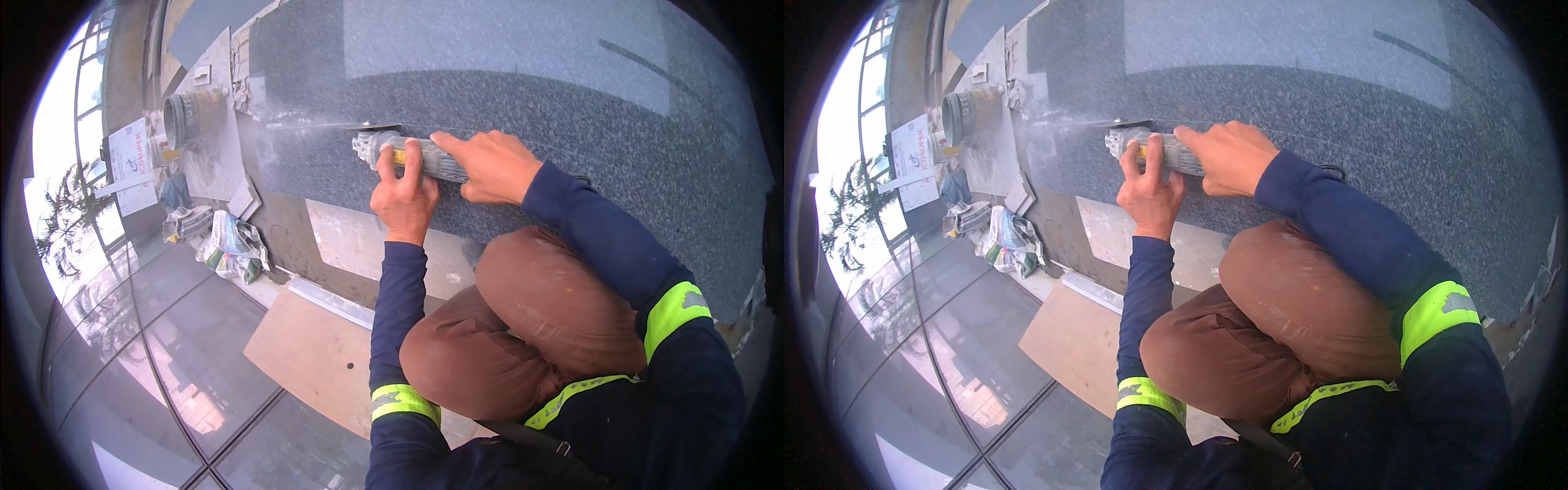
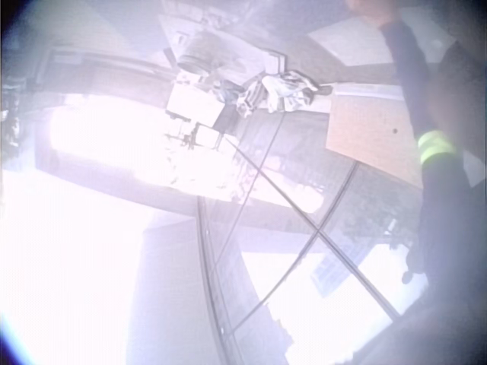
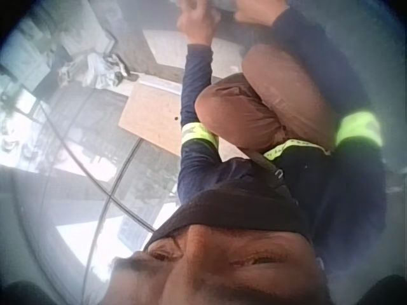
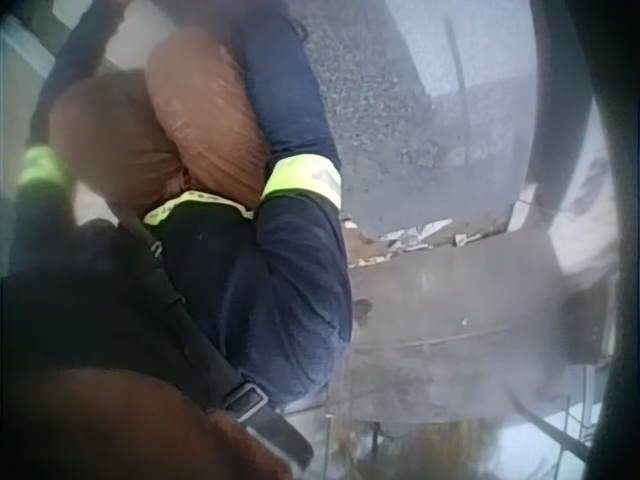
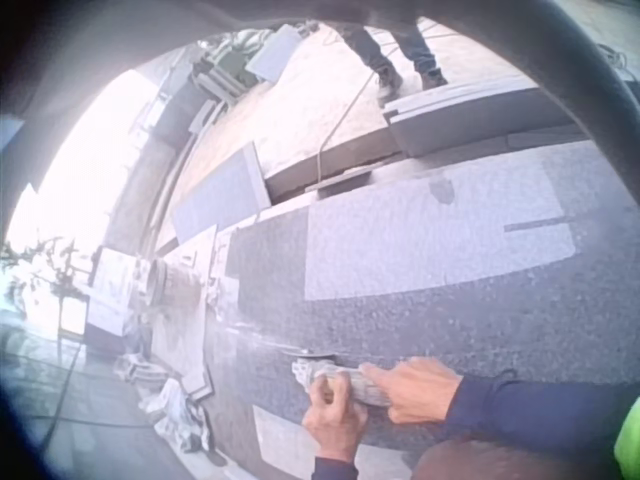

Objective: The person receives an angle grinder and cuts a large stone slab on the floor. They make two separate cuts along the slab surface while kneeling.

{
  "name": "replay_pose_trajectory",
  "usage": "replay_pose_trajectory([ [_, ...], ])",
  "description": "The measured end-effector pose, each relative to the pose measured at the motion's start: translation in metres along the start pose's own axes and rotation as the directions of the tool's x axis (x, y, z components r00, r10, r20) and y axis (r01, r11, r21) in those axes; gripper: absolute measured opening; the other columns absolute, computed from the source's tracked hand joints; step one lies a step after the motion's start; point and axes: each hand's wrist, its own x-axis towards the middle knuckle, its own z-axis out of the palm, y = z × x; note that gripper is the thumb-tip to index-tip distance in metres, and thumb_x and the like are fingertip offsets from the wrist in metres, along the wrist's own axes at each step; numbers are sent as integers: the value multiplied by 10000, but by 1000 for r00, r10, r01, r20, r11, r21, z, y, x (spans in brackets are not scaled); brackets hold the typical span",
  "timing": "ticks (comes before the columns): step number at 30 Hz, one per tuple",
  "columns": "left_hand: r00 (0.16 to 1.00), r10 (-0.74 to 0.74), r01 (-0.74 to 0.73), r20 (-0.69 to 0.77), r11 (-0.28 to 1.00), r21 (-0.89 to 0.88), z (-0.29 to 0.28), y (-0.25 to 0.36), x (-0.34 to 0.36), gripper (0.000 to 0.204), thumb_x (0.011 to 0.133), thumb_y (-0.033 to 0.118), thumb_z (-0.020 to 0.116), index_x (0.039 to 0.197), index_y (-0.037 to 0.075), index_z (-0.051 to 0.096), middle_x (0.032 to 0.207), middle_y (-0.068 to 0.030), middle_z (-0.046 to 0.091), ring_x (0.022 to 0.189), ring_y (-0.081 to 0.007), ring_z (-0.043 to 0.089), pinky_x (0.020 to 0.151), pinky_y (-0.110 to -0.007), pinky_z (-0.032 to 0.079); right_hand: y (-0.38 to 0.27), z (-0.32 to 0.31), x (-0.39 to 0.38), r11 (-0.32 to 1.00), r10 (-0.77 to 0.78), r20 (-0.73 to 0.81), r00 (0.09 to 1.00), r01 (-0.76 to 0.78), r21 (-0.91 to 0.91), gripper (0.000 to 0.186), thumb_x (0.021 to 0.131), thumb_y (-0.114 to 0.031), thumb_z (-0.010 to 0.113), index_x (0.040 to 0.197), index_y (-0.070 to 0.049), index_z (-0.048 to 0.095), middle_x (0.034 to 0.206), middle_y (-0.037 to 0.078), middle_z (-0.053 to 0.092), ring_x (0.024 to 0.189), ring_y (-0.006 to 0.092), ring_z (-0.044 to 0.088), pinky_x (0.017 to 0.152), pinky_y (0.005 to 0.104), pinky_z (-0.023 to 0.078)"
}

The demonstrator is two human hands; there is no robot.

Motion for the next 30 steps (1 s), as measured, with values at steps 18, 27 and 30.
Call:
replay_pose_trajectory([
  [18, 999, 36, -36, 11, 999, -9, -10, 21, -4, 723, 672, 174, 855, 1374, 266, 702, 1365, -185, 663, 852, -293, 786, 623, -378, 631, 0, -15, -29, 997, 51, 12, 999, -50, -54, 875, 725, -84, 741, 1571, -69, 517, 860, 261, 755, 852, 466, 761, 775, 541, 622],
  [27, 999, -5, 5, 32, 1000, -4, -2, 6, -4, 732, 659, 146, 841, 1369, 262, 705, 1365, -178, 663, 865, -307, 787, 639, -390, 640, -1, -4, -12, 1000, 13, -15, 1000, -13, 0, 758, 754, -68, 713, 1492, -42, 544, 875, 266, 765, 859, 472, 768, 750, 559, 624],
  [30, 998, -36, 35, 44, 999, 27, 4, -4, -3, 746, 659, 143, 846, 1378, 273, 697, 1375, -168, 659, 853, -316, 791, 642, -397, 642, -1, 5, 4, 1000, 10, 14, 1000, -10, 3, 837, 741, -82, 708, 1554, -54, 513, 860, 262, 759, 841, 474, 757, 753, 551, 613],
])
